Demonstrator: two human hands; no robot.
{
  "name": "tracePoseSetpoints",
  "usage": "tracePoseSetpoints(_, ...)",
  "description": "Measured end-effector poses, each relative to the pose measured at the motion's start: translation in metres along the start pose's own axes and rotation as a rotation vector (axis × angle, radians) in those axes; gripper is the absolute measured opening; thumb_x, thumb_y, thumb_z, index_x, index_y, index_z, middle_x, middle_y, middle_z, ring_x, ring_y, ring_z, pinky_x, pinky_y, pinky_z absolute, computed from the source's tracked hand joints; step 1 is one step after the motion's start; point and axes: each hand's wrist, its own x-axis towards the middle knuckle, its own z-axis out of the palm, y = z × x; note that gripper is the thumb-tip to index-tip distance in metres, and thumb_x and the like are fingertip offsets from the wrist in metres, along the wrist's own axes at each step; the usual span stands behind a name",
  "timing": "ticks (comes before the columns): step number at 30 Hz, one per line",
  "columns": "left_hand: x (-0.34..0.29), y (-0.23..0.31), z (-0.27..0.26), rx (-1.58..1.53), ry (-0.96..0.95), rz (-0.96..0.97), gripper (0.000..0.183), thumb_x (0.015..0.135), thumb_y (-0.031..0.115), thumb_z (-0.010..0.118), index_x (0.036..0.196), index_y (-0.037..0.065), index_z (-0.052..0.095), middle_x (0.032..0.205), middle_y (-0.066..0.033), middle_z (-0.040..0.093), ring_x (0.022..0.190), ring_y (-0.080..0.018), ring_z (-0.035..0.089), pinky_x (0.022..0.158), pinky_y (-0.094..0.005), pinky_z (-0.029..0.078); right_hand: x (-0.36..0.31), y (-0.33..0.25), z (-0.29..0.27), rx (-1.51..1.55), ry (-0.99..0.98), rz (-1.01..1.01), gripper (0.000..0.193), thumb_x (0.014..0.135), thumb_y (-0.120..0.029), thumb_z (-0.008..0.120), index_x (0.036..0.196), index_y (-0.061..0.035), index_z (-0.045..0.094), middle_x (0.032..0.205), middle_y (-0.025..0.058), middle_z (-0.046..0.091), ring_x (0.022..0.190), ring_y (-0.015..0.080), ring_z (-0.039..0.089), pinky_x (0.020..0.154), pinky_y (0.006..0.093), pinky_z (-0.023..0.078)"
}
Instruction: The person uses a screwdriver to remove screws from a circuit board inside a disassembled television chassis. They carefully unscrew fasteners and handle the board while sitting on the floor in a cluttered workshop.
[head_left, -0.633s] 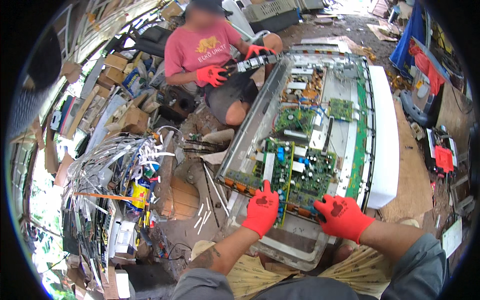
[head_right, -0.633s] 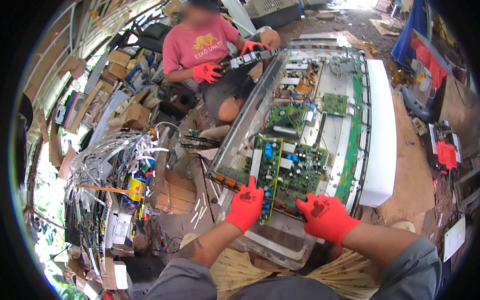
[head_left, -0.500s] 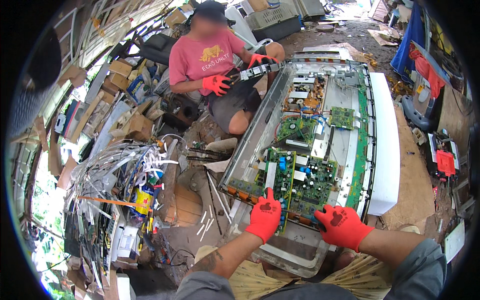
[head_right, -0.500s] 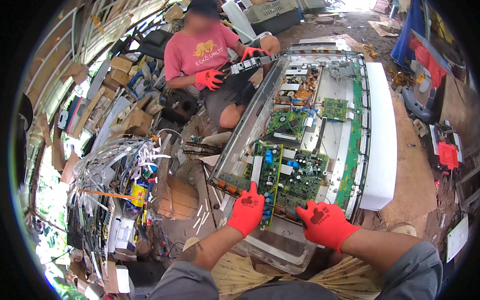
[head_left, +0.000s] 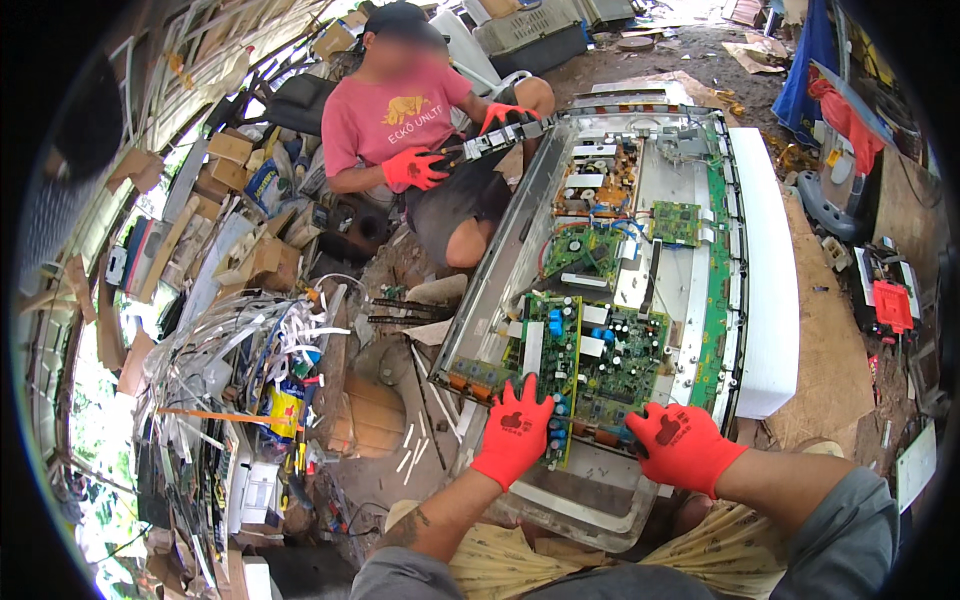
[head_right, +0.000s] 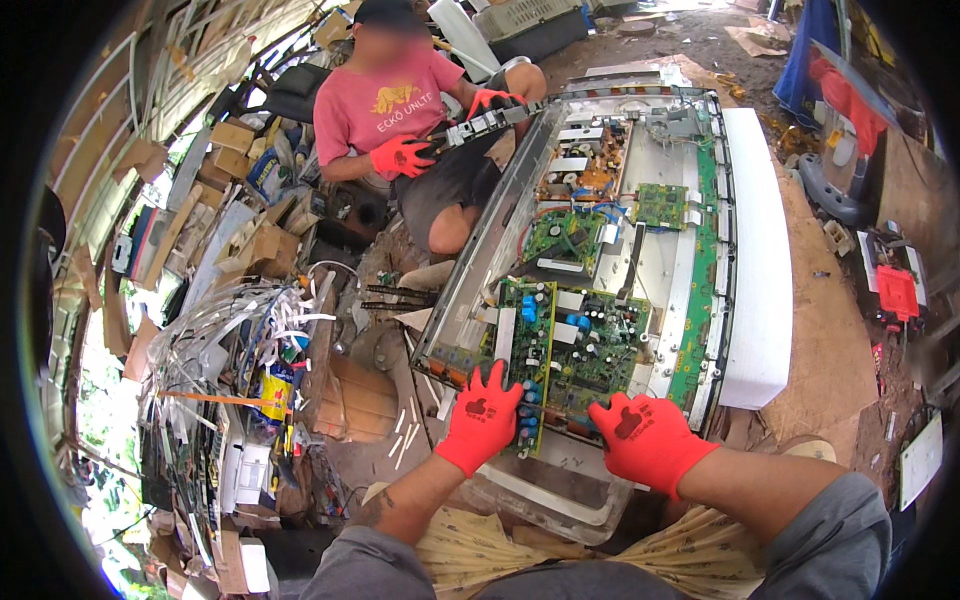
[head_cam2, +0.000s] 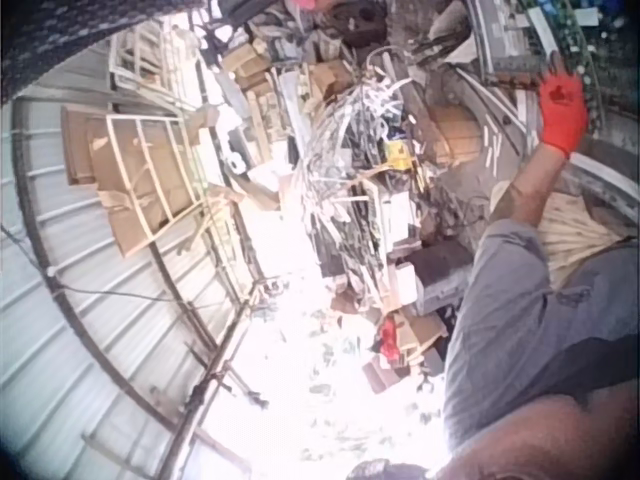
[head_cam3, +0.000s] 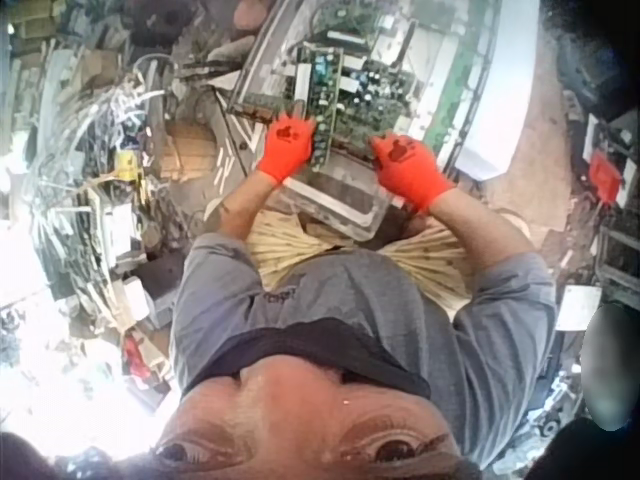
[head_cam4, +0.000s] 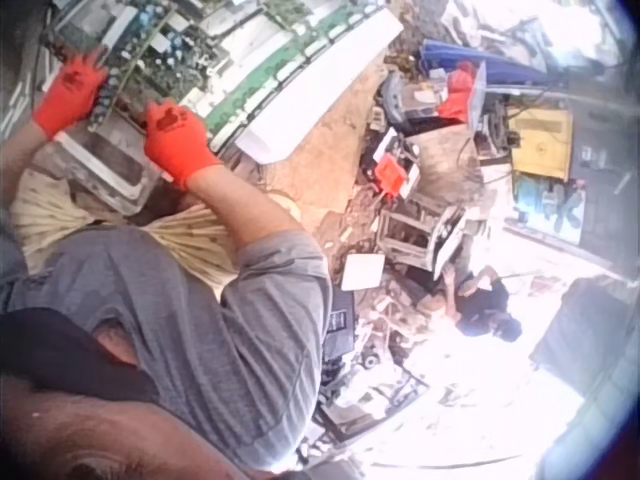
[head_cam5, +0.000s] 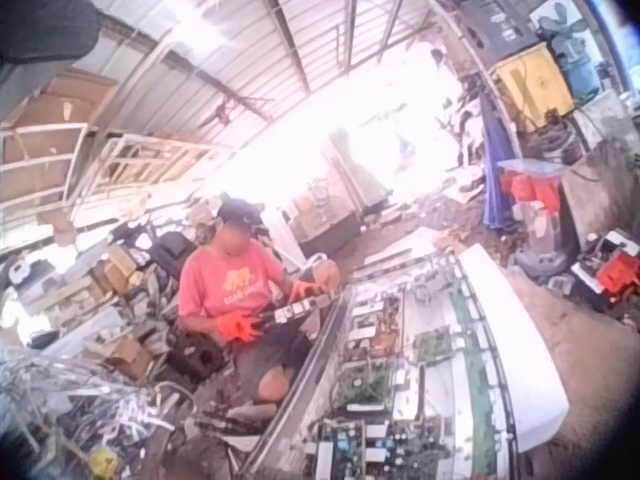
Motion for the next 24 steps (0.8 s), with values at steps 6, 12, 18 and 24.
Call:
tracePoseSetpoints(6,-0.001,-0.013,0.0,-0.031,0.052,0.123,0.037,0.08,0.025,0.069,0.115,0.013,0.062,0.144,-0.0201,0.052,0.125,-0.0505,0.052,0.1,-0.0669,0.043,-0.001,0.007,0.012,-0.004,0.051,-0.026,0.03,0.089,-0.031,0.067,0.109,-0.0101,0.06,0.092,0.0176,0.066,0.082,0.0388,0.069,0.072,0.0516,0.054)
tracePoseSetpoints(12,-0.004,-0.018,-0.029,-0.525,0.148,0.324,0.032,0.073,0.016,0.076,0.103,0.009,0.065,0.129,-0.0187,0.06,0.122,-0.0449,0.054,0.102,-0.0556,0.045,0.006,0.019,0.006,0.17,-0.065,0.016,0.033,0.087,-0.026,0.07,0.113,-0.0058,0.063,0.098,0.018,0.069,0.092,0.039,0.068,0.082,0.047,0.055)
tracePoseSetpoints(18,-0.038,0.021,-0.021,-0.432,0.008,0.508,0.024,0.072,0.014,0.077,0.094,0.011,0.069,0.126,-0.0124,0.061,0.128,-0.0379,0.053,0.111,-0.0582,0.038,0.005,0.016,-0.018,0.38,-0.128,0.15,0.032,0.088,-0.028,0.065,0.107,-0.0024,0.068,0.106,0.0222,0.071,0.103,0.0397,0.068,0.089,0.0462,0.055)
tracePoseSetpoints(24,-0.056,0.032,0.024,-0.162,-0.011,0.506,0.022,0.076,0.019,0.074,0.096,0.013,0.069,0.132,-0.0103,0.06,0.137,-0.0365,0.047,0.114,-0.0669,0.029,0.008,0.019,-0.036,0.384,-0.107,0.192,0.04,0.087,-0.031,0.067,0.115,-0.0022,0.068,0.108,0.0226,0.071,0.105,0.0399,0.067,0.091,0.0442,0.054)
